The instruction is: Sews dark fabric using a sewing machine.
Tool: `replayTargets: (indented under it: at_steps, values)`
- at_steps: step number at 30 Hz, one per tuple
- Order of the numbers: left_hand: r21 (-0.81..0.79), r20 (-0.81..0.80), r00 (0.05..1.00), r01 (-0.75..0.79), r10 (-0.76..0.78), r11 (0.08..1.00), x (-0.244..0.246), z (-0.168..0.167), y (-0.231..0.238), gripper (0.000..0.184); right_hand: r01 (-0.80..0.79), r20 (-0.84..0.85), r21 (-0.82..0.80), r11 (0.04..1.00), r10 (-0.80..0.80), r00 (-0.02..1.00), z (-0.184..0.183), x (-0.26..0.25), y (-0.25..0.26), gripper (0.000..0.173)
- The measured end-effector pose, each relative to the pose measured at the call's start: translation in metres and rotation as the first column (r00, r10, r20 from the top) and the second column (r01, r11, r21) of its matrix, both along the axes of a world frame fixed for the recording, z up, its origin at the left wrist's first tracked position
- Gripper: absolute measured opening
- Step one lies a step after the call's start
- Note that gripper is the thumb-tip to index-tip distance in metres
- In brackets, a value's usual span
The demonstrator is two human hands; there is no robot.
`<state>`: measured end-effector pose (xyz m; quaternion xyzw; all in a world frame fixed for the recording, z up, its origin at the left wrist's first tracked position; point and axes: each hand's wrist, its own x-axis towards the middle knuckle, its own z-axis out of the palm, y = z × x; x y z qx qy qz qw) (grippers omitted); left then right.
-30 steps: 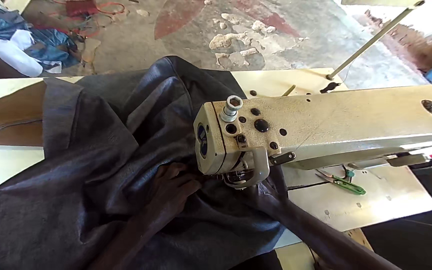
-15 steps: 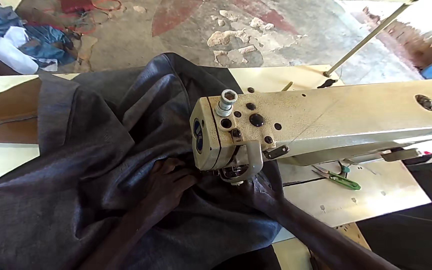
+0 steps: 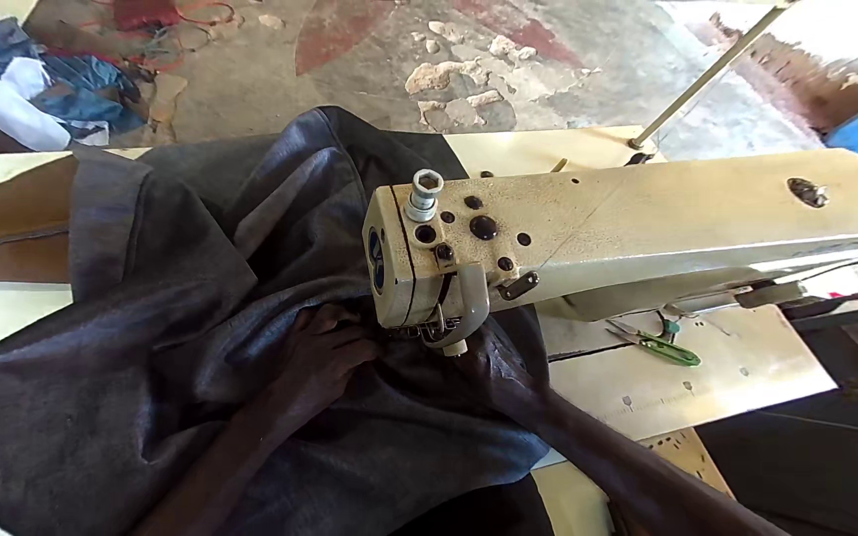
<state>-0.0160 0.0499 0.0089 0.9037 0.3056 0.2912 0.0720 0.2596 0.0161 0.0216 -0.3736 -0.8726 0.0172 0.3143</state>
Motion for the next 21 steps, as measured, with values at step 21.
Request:
replayTargets:
  at_steps: [21]
  values:
    - [-0.011,-0.004,0.998,0.056,-0.056,0.998,-0.005,-0.001,0.012,0.022,-0.075,-0.099,-0.298,0.952,0.047,0.994,0.01,0.012,-0.019,0.021]
